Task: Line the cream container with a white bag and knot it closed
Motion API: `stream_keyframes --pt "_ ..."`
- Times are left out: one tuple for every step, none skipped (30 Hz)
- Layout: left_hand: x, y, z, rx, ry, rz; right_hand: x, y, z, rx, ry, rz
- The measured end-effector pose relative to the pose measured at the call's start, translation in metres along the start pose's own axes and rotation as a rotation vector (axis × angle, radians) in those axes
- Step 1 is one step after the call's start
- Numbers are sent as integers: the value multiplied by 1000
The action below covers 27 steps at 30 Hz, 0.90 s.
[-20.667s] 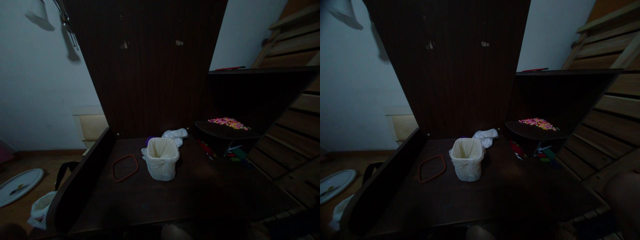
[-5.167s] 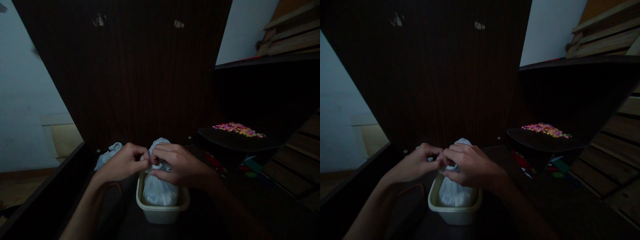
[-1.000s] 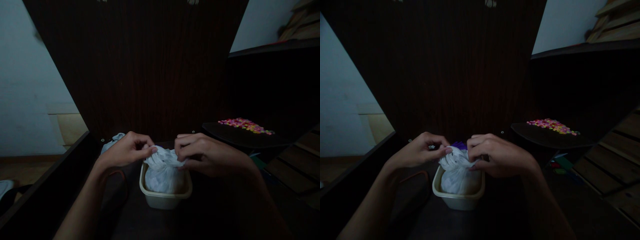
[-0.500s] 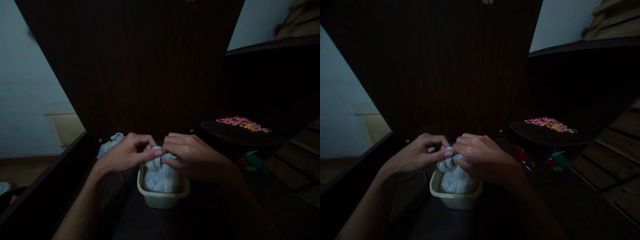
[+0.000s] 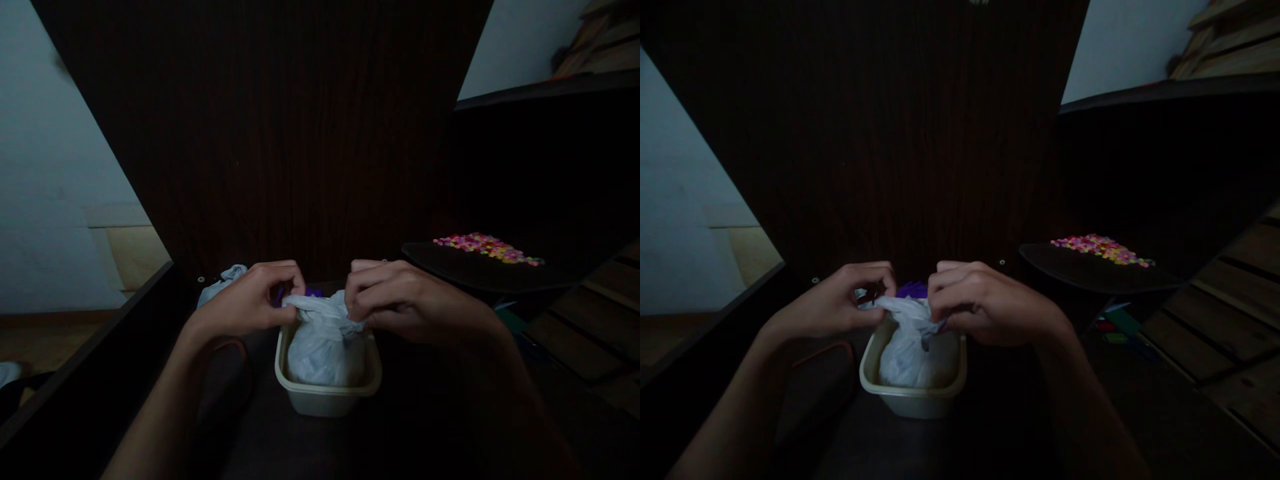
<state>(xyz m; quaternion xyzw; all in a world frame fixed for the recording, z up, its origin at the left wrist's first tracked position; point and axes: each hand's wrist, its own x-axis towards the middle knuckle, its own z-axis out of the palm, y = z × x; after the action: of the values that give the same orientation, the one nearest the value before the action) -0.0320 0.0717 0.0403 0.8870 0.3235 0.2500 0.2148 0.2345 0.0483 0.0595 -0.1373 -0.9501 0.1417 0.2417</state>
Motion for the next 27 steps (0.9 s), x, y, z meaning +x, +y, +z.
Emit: stream_keyframes --pt "0 -4 -1 22 24 7 -3 1 -4 57 13 -27" --pt "1 -8 -1 32 51 6 -7 2 -8 112 36 -45" --pt "1 -11 -1 27 76 -3 -10 3 -11 158 69 -46" --pt "1 -14 -2 5 96 -13 -14 4 -14 190 120 -33" --pt "2 -15 -2 -31 108 -18 -16 5 -16 207 182 2" --pt "2 -15 -2 -74 113 -13 -18 8 -17 210 255 55" --pt "2 -14 -2 -113 114 3 -18 11 -17 203 341 116" --pt "3 -13 -1 -146 117 28 -17 15 -15 192 444 172" --pt "3 -11 -1 -177 121 58 -14 20 -11 178 550 225" --pt "3 -9 0 -209 125 82 -10 25 -7 158 654 280" --pt "4 -7 2 -245 136 95 -6 30 -2 121 748 342" --pt "5 -7 4 -288 162 94 -2 35 3 57 819 408" --pt "5 -7 6 -332 200 77 2 37 7 -40 858 482" --pt "6 -8 8 -370 245 47 5 38 12 -158 859 558" --pt "7 -10 10 -396 284 5 8 38 15 -279 835 635" --pt "8 -12 11 -411 308 -43 10 36 18 -386 801 713" --pt "9 -15 13 -416 297 -90 11 33 20 -462 770 790" --pt "9 -16 13 -416 251 -127 11 30 21 -503 757 862" --pt "10 -17 13 -419 183 -147 11 28 22 -516 762 915" --pt "10 -17 14 -430 121 -148 11 27 23 -506 777 941" --pt "10 -16 14 -455 83 -134 12 28 23 -468 790 933" --pt "10 -14 15 -500 77 -112 12 29 23 -383 783 893" --pt "11 -12 16 -568 95 -90 13 32 24 -247 763 831" --pt "11 -10 18 -657 127 -68 14 36 25 -68 732 759" --pt "11 -8 20 -752 157 -47 15 40 26 129 698 689" --pt "12 -6 22 -837 179 -22 15 43 27 300 676 636" --pt "13 -4 25 -898 195 9 16 46 28 401 673 611"
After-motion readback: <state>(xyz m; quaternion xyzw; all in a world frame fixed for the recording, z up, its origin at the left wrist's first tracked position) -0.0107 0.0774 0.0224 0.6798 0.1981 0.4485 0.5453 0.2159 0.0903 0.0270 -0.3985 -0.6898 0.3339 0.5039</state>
